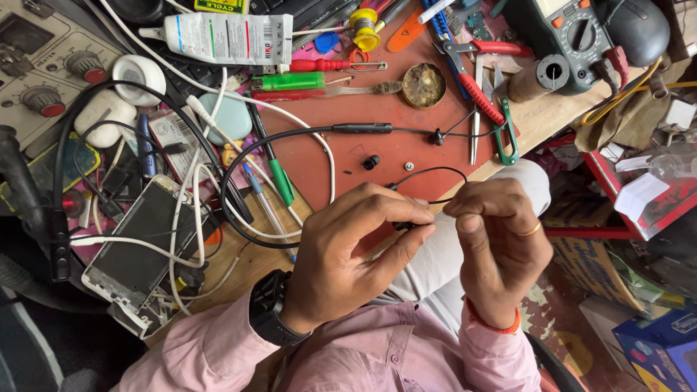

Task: The person repairs a pair of in-ear headphones by stripping the wire insulation, twisting the exposed conductors, and soldering them to the earbud connector. They use wire cutters and a soldering iron to complete the connection.

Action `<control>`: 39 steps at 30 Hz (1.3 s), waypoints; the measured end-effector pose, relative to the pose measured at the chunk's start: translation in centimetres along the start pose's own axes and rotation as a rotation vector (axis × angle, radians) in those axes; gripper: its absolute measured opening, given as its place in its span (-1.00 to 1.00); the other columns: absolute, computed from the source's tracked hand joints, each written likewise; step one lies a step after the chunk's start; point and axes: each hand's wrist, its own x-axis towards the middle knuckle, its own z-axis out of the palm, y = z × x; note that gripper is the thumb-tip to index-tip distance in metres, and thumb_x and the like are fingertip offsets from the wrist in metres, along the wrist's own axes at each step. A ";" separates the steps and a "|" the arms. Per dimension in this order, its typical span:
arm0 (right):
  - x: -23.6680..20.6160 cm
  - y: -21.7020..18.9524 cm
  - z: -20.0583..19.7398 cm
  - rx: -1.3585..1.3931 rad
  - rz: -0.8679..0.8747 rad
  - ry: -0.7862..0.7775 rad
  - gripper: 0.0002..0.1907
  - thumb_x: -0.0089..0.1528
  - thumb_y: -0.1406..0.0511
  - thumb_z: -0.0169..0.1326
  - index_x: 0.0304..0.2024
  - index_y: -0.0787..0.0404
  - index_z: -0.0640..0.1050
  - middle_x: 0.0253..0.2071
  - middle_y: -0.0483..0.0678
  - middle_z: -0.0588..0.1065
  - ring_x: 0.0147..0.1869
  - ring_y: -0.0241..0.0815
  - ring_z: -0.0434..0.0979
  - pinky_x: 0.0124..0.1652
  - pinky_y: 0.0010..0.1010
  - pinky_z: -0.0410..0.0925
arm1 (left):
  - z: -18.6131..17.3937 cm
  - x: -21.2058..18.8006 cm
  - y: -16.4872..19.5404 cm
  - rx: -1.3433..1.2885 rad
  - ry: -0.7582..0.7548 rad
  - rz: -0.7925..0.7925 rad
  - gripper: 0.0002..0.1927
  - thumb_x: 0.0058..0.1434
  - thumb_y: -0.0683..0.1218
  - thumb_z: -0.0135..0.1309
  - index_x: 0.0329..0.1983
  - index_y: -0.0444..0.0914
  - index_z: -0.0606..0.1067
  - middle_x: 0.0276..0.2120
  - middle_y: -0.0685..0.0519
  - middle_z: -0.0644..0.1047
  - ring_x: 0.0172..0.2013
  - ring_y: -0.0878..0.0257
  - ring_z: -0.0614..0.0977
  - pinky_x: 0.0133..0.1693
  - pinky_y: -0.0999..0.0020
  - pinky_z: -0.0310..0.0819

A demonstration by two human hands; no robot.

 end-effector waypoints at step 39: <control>2.4 0.4 -1.0 -0.120 -0.299 -0.142 -0.84 0.35 0.39 0.22 -0.24 0.33 0.48 -0.32 -0.01 0.50 -0.26 -0.16 0.55 -0.16 -0.37 0.42 | 0.4 0.0 -0.2 -0.071 -0.085 -0.005 -0.83 0.38 -0.21 0.23 -0.01 -0.24 0.53 -0.13 0.04 0.63 -0.13 0.22 0.73 -0.13 0.41 0.64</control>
